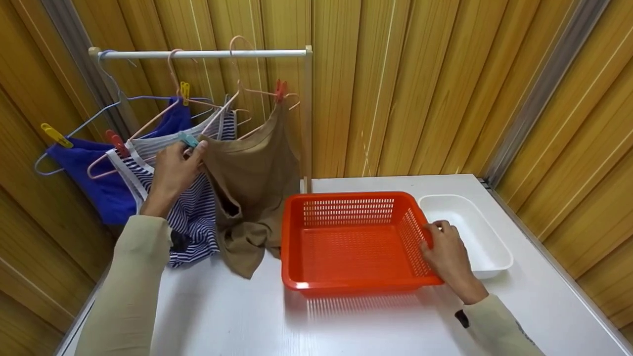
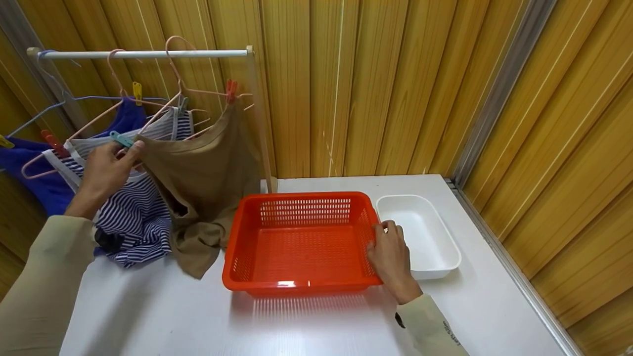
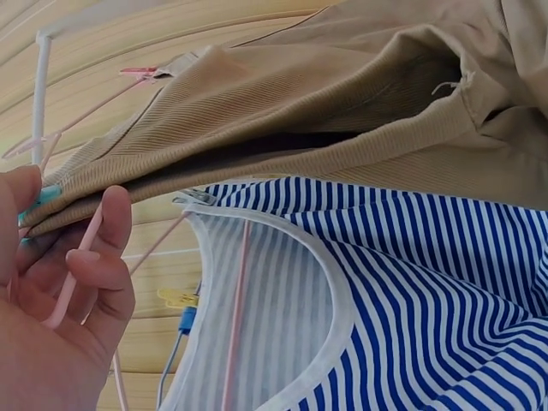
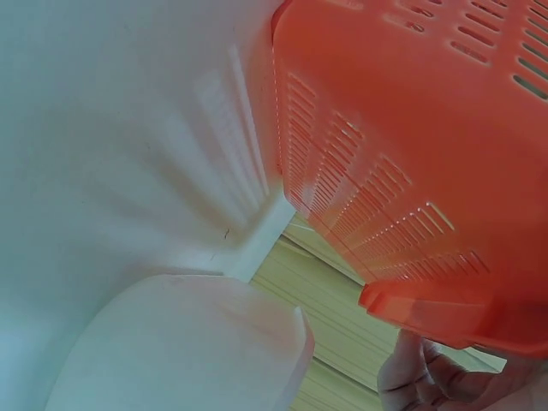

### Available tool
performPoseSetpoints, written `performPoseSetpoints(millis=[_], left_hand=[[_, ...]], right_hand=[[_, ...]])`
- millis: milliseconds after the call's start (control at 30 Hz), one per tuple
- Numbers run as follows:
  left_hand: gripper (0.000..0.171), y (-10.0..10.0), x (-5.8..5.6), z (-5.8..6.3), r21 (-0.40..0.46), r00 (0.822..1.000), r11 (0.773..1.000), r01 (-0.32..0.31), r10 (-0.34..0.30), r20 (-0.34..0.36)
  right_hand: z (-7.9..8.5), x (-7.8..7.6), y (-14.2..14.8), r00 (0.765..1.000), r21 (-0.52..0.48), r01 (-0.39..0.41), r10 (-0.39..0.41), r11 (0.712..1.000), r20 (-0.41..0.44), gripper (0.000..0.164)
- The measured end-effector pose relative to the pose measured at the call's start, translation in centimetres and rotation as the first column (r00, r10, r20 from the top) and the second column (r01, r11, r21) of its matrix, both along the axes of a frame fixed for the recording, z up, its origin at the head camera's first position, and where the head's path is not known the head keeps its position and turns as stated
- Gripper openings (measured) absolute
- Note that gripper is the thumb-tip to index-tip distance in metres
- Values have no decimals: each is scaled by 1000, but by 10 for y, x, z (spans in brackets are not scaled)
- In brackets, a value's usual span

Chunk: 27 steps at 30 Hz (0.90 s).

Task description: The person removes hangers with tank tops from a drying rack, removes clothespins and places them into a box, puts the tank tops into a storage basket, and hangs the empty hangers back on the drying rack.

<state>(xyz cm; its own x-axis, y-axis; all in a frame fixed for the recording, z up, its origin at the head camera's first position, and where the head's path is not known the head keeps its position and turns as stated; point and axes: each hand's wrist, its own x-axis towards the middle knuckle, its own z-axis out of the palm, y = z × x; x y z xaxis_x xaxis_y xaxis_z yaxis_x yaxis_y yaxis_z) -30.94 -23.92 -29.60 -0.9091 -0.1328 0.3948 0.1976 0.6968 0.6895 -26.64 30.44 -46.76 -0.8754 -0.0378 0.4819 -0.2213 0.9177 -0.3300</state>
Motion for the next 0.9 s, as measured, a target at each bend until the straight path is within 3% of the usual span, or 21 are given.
performPoseSetpoints(millis=[167, 400, 700, 900], left_hand=[[53, -1, 5, -1, -1, 997, 1000, -24, 24, -74], [47, -3, 15, -9, -5, 976, 997, -74, 71, -206], [49, -2, 40, -19, -1, 978, 998, -63, 61, -198], [44, 2, 54, -24, -29, 967, 997, -73, 64, -246]], right_hand=[[-1, 0, 0, 1000, -11, -6, 6, 1000, -25, 34], [-1, 0, -1, 999, -16, -11, 11, 1000, -31, 33], [-3, 0, 0, 999, -23, -15, 14, 1000, -41, 33], [-3, 0, 0, 998, -22, -16, 14, 1000, -58, 34]])
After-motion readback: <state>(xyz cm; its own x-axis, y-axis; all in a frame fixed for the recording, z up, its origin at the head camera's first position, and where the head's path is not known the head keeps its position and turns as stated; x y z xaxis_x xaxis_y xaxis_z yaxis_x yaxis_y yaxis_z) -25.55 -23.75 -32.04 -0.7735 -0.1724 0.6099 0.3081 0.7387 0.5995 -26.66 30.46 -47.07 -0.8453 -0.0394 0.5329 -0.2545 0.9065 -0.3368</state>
